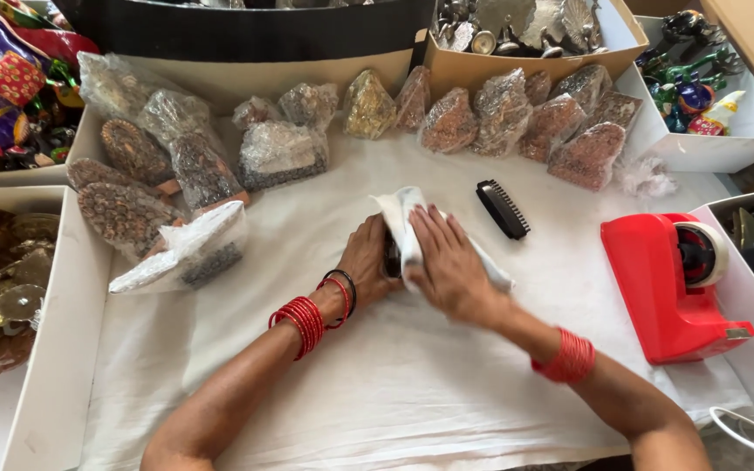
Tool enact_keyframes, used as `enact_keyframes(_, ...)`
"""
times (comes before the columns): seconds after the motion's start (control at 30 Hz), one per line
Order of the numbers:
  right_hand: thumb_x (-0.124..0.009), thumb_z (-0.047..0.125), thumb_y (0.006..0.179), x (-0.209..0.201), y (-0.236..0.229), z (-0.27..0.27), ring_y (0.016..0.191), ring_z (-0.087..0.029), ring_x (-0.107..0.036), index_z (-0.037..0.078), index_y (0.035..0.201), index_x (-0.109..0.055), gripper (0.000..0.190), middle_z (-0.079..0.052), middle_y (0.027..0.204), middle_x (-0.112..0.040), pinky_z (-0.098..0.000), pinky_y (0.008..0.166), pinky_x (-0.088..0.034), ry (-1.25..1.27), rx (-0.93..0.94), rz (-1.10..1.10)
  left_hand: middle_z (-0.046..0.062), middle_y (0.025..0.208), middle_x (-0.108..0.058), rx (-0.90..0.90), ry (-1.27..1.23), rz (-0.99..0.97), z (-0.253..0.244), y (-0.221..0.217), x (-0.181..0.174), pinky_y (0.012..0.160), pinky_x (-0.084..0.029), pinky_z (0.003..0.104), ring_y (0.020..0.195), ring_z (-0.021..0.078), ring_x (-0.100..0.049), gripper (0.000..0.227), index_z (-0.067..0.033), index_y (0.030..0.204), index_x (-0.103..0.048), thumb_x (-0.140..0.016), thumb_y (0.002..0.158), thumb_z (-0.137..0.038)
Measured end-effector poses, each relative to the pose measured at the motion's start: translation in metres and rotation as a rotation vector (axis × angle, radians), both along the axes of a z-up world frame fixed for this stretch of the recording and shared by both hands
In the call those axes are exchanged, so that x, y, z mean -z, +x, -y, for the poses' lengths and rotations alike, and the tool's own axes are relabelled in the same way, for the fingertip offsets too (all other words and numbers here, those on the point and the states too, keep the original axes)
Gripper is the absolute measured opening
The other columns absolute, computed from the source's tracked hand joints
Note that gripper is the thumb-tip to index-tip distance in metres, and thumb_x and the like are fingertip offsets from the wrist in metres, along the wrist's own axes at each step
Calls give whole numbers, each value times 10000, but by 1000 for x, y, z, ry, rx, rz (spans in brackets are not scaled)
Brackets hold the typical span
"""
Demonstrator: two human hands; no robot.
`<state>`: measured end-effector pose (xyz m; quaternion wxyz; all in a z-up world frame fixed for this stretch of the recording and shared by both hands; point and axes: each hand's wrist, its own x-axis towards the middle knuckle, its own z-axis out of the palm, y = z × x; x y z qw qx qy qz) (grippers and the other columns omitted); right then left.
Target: The person uses a small brush to dust a brass figurine, then wipes it with a white cloth. The person rotates the figurine to clean different sides and continues wiping until the end of the clip. The workspace contains boxes of wrapped decorative items and a tape dispenser.
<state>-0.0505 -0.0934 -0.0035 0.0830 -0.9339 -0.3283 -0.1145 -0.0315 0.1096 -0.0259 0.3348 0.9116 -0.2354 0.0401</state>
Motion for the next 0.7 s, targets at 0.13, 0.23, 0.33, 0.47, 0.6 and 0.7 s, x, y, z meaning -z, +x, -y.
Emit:
enact_keyframes(0.13,-151,575,1036,-7,54,-2,1541,-307,-326,95,1600,-267,749,-160,1637,-360,-499,1288,-172,83,-57,-275,229,1359,-500,-36,-94,-58,1,-1,-1,1086,-427,485,1241,412,-508,1108,8,1458,-308,-915,595,-329)
enact_keyframes(0.23,-110,586,1055,-15,40,-9,1488,-267,-478,193,1581,-366,705,-86,1563,-528,-441,1320,-301,108,88,-375,254,1375,-477,-26,-142,8,1,-3,0,1073,-413,496,1240,435,-490,1158,45,1485,-269,-919,603,-328)
enact_keyframes(0.33,-146,554,1050,-1,4,-6,1544,-335,-264,71,1612,-207,744,-174,1646,-311,-493,1267,-157,101,3,-101,240,1372,-495,-38,-47,-92,-2,0,-4,1096,-413,484,1258,423,-497,1059,23,1446,-326,-903,645,-359)
enact_keyframes(0.47,-184,594,1065,3,-54,6,1550,-410,-30,-43,1595,-81,835,-289,1664,-47,-513,1248,-17,-42,-82,67,212,1406,-512,73,44,108,-1,7,11,1141,-371,503,1296,433,-476,922,-80,1434,-461,-890,650,-309)
enact_keyframes(0.6,-168,648,1029,7,-49,0,1549,-407,13,-21,1603,-51,890,-290,1661,-8,-527,1250,-8,-49,-111,113,246,1432,-510,56,-127,94,1,-5,-20,1078,-443,484,1276,428,-518,870,-109,1418,-496,-894,657,-254)
enact_keyframes(0.7,-156,674,1008,-1,-10,-10,1552,-397,-56,-72,1582,-68,946,-290,1664,-82,-516,1254,-53,-46,-43,65,214,1389,-541,6,-192,-80,-2,-3,-11,1082,-478,481,1234,418,-559,1003,-80,1447,-396,-899,586,-186)
